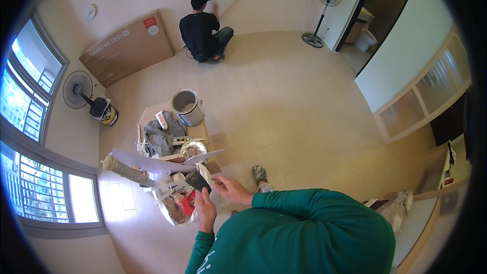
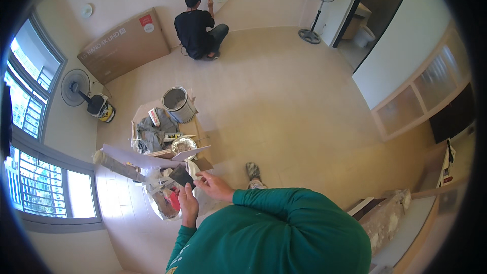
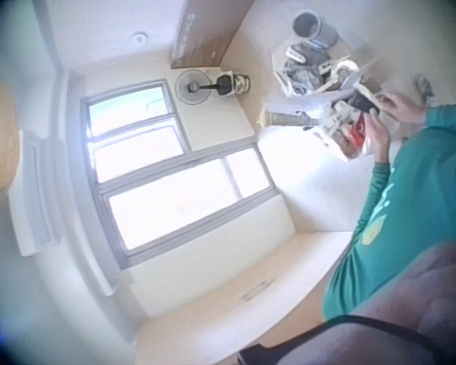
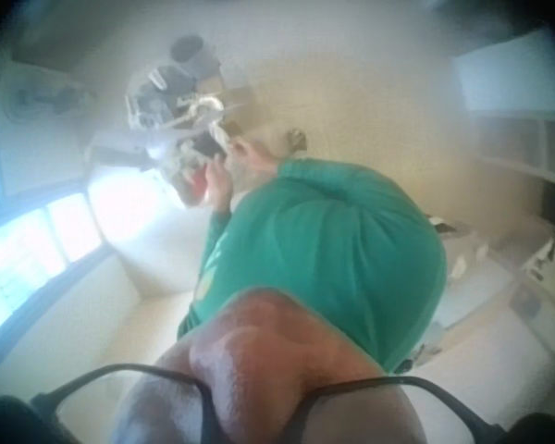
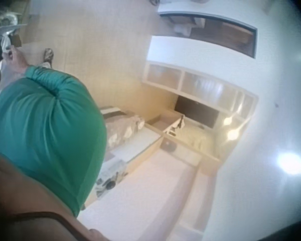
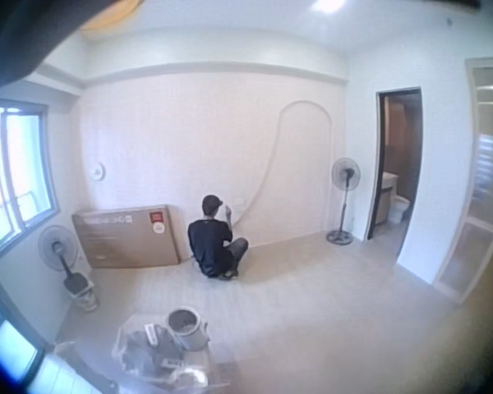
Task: The person uses two scrapers to remove paint from the edges and corners of a wooden shelf. The person works along the top edge and corners, then moves to the lower edge, scraping off paint residue.
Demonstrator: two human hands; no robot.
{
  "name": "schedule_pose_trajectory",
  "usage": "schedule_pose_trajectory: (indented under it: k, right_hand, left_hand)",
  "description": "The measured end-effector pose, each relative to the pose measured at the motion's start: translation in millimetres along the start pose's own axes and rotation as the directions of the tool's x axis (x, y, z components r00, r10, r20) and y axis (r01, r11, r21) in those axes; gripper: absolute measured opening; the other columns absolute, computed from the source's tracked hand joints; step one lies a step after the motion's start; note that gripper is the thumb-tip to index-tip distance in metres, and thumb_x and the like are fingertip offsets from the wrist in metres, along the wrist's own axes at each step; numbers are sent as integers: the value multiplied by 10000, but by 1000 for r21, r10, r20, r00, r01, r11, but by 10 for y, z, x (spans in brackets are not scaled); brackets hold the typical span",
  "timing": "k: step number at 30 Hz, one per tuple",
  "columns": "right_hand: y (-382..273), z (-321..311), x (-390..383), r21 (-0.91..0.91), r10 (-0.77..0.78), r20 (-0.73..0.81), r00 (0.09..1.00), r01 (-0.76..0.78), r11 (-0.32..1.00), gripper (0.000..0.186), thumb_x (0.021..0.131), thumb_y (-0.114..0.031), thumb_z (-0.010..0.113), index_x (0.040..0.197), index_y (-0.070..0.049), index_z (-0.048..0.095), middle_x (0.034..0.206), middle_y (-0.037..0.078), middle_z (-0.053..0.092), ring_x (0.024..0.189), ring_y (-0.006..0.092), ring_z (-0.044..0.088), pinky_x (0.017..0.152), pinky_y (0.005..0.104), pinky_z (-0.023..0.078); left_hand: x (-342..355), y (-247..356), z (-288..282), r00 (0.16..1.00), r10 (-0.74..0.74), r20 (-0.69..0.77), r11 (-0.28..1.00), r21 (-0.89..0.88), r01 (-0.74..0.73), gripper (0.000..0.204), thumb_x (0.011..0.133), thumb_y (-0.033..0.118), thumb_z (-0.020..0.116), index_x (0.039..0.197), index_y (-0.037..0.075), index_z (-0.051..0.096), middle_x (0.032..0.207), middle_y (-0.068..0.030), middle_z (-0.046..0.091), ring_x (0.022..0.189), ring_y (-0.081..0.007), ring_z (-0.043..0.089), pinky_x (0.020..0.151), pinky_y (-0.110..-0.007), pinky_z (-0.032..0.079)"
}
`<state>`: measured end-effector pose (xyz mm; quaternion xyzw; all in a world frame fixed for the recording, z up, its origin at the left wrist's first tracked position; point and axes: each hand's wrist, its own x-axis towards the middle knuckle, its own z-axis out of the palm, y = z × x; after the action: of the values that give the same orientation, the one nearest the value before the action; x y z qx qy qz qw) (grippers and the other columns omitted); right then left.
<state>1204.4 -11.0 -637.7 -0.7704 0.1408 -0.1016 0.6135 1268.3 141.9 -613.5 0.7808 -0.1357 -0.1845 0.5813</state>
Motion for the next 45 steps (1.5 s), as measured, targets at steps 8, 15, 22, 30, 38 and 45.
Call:
schedule_pose_trajectory:
  k: [8, 15, 22, 30, 38, 45]
  right_hand:
    - [229, -1169, 1059, 439, 339, 153, 928, -371, 818, 477, 1094, -459, 699, 1310, -36, 659, 958, 68, 753, 812, 150, 696, 696, 344, 569]
    - [756, -3108, 2034, 540, 410, 11, 912, -351, 765, 342, 1135, -399, 650, 1277, -90, 689, 878, -26, 662, 731, 76, 606, 640, 272, 516]
    - [882, -4280, 2663, 443, 400, 2, 917, -359, 821, 300, 1144, -322, 611, 1223, -44, 690, 917, 37, 690, 754, 114, 651, 638, 283, 533]
    - [1560, -4424, 2887, 167, 550, 219, 806, -587, 793, 219, 1137, -268, 593, 1144, -65, 673, 897, 23, 674, 734, 109, 644, 636, 272, 534]
    - [2684, -4651, 2627, -687, 485, 136, 864, -270, 674, 391, 979, -441, 718, 1051, -63, 788, 976, 199, 785, 900, 416, 745, 822, 525, 582]
    - [2745, -4931, 2658, -531, 501, -154, 851, -499, 685, 351, 973, -438, 668, 1036, -126, 816, 1023, 206, 790, 1000, 421, 743, 908, 553, 584]
  left_hand:
    - [1084, 502, 1174, 938, 312, 149, 876, 337, -344, 309, 1148, 131, 476, 1306, -49, 672, 1204, -262, 712, 1064, -443, 692, 920, -497, 553]
    - [2538, 962, 2502, 775, 619, 125, 696, 370, -615, 237, 1134, 110, 557, 1235, -67, 679, 949, -126, 658, 895, -222, 645, 827, -389, 571]
    - [3134, 1667, 3263, 970, -35, 240, 984, -162, 76, 313, 1108, 264, 700, 966, -9, 756, 808, 34, 675, 785, -58, 592, 724, -275, 517]
    - [3732, 1742, 3627, 933, -144, 328, 918, -308, 250, 378, 1138, 325, 634, 1081, -17, 782, 839, -27, 745, 749, -63, 633, 671, -281, 518]
    - [4464, 1773, 3345, 899, -157, 410, 869, -375, 323, 382, 1148, 350, 627, 1065, 0, 757, 822, -74, 751, 686, -124, 660, 673, -294, 537]
    - [4922, 1321, 3254, 883, -256, 394, 834, -372, 407, 363, 1143, 331, 639, 1050, 0, 757, 812, -90, 762, 688, -143, 697, 669, -301, 563]
